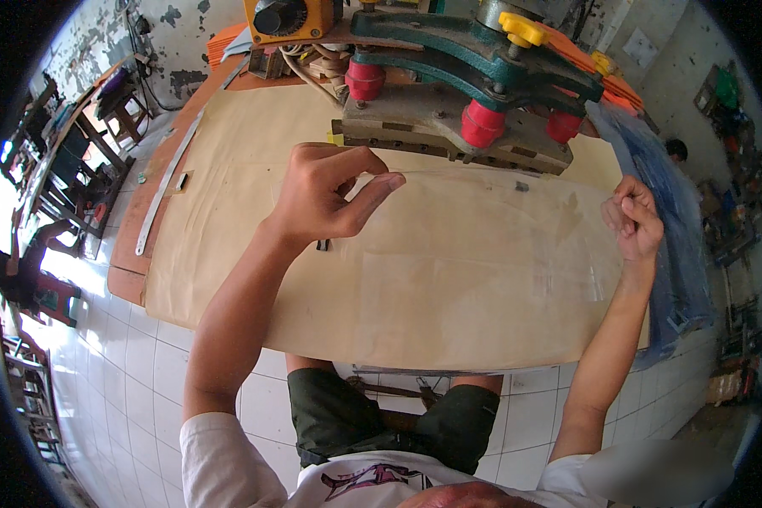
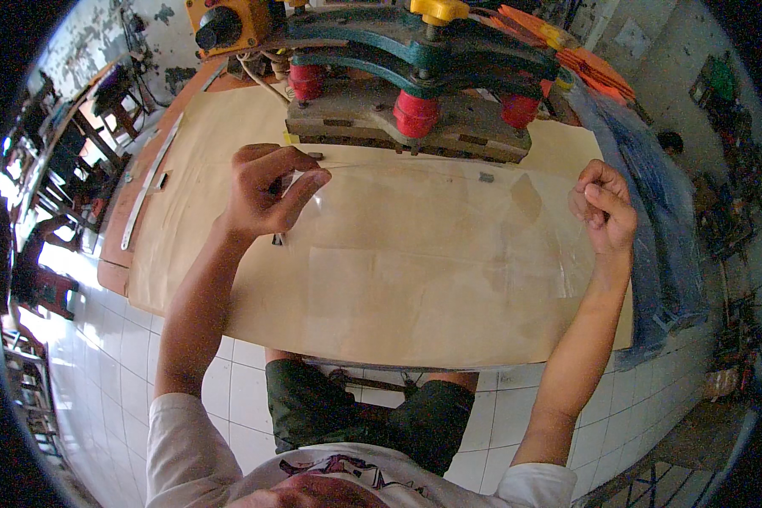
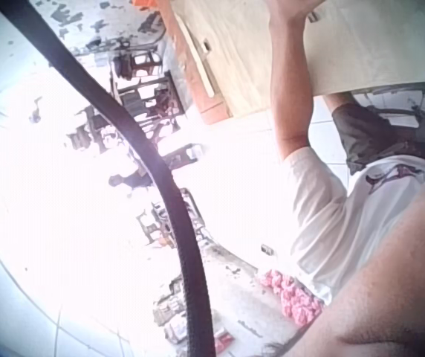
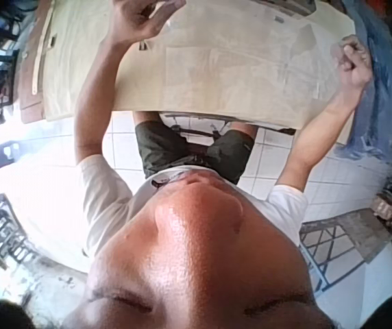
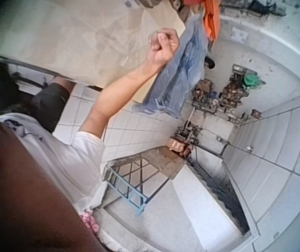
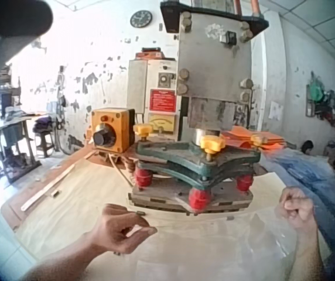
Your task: The person positions a plastic sheet under a heat sealing press, holds it in place on the work table, and opens the plastic bag by hand before smoothing it out.
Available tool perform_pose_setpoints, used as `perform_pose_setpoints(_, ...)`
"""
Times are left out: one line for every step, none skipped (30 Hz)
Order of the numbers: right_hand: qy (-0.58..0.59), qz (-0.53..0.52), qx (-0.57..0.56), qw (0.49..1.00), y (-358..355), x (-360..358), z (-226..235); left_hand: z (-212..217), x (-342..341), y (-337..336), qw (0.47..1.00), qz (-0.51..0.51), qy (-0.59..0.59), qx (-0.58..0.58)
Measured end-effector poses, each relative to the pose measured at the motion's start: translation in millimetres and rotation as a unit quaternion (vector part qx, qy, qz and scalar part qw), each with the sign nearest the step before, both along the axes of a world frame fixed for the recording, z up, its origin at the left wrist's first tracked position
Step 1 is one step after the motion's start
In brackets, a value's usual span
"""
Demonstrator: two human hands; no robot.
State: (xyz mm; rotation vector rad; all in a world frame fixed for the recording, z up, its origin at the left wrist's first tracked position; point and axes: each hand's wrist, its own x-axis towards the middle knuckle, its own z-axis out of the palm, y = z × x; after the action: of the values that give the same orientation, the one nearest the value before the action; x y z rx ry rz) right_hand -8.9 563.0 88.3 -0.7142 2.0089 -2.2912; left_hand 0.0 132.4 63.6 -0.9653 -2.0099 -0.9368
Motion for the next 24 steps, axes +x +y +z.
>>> perform_pose_setpoints(0.0, 0.001, -0.002, 1.0, -0.5, 0.0, -0.1, -0.2, -0.2, -0.2, 1.0, 0.0, 0.0, 0.0)
perform_pose_setpoints(0.0, 0.0, -0.001, 1.0, -0.4, 0.0, -0.1, -0.5, -0.4, -0.3, 1.0, 0.003, 0.002, -0.001)
perform_pose_setpoints(0.001, -0.005, 0.0, 1.0, -0.1, 0.0, -0.3, -0.8, -0.7, -0.5, 1.0, 0.005, 0.004, -0.002)
perform_pose_setpoints(0.001, -0.012, 0.002, 1.0, 0.0, 0.0, -0.3, -0.9, -1.3, -0.5, 1.0, 0.005, 0.004, -0.002)
perform_pose_setpoints(0.001, -0.011, 0.002, 1.0, -0.5, 0.0, -0.4, -0.8, -1.9, -0.6, 1.0, 0.004, 0.013, -0.002)
perform_pose_setpoints(0.003, -0.011, 0.001, 1.0, -1.1, 0.1, -0.3, -0.9, -2.3, -0.8, 1.0, 0.002, 0.021, -0.002)
perform_pose_setpoints(0.006, -0.011, 0.0, 1.0, -1.6, 0.2, -0.2, -1.1, -2.4, -1.3, 1.0, 0.002, 0.021, -0.002)
perform_pose_setpoints(0.006, -0.01, -0.001, 1.0, -2.0, -0.2, -0.3, -1.1, -2.2, -2.4, 1.0, 0.005, 0.02, -0.004)
perform_pose_setpoints(0.004, -0.008, 0.0, 1.0, -2.0, -0.6, -0.4, -0.8, -1.9, -3.3, 1.0, 0.008, 0.019, -0.006)
perform_pose_setpoints(0.002, -0.007, 0.0, 1.0, -1.8, -0.9, -0.4, -0.2, -0.9, -3.5, 1.0, 0.009, 0.02, -0.006)
perform_pose_setpoints(0.003, -0.007, 0.001, 1.0, -0.4, -0.7, -0.3, 0.3, -0.6, -2.2, 1.0, 0.014, 0.021, -0.003)
perform_pose_setpoints(0.004, -0.009, 0.004, 1.0, 1.3, -0.6, -0.4, 0.8, -0.3, -1.4, 1.0, 0.02, 0.022, -0.001)
perform_pose_setpoints(0.006, -0.011, 0.006, 1.0, 2.3, -0.3, -0.1, 0.9, -0.5, -1.3, 1.0, 0.02, 0.023, -0.001)
perform_pose_setpoints(0.006, -0.011, 0.006, 1.0, 2.2, -0.4, -0.5, 0.1, -0.2, -1.7, 0.999, 0.028, 0.024, -0.001)
perform_pose_setpoints(0.004, -0.008, 0.004, 1.0, 2.0, -0.3, -0.8, -0.3, 0.3, -1.7, 0.999, 0.036, 0.024, -0.002)
perform_pose_setpoints(0.001, -0.006, 0.002, 1.0, 1.8, -0.2, -1.2, -0.2, 1.4, -0.9, 0.999, 0.037, 0.025, -0.003)
perform_pose_setpoints(0.002, -0.007, 0.002, 1.0, 1.5, 0.6, -0.6, -0.1, 2.4, 1.3, 0.999, 0.042, 0.019, 0.016)
perform_pose_setpoints(0.002, -0.005, 0.0, 1.0, 0.6, 1.4, 0.1, 0.0, 2.8, 2.9, 0.998, 0.047, 0.013, 0.036)
perform_pose_setpoints(0.002, -0.002, -0.003, 1.0, 0.7, 2.1, 0.4, 0.0, 2.6, 4.0, 0.998, 0.046, 0.013, 0.036)
perform_pose_setpoints(0.002, -0.002, -0.004, 1.0, 1.2, 2.1, 0.3, 0.2, 2.5, 4.5, 0.998, 0.045, 0.023, 0.035)
perform_pose_setpoints(0.006, -0.003, 0.0, 1.0, 1.7, 2.0, 0.1, 0.1, 2.3, 4.9, 0.998, 0.045, 0.034, 0.034)
perform_pose_setpoints(0.009, -0.004, 0.003, 1.0, 2.2, 2.0, -0.2, -0.5, 1.7, 5.2, 0.998, 0.045, 0.034, 0.034)
perform_pose_setpoints(0.009, -0.004, 0.002, 1.0, 1.8, 2.0, 0.1, -1.6, 0.9, 5.1, 0.998, 0.04, 0.04, 0.04)
perform_pose_setpoints(0.009, -0.004, 0.006, 1.0, 0.8, 2.1, 0.6, -2.6, 0.1, 4.8, 0.997, 0.035, 0.046, 0.046)
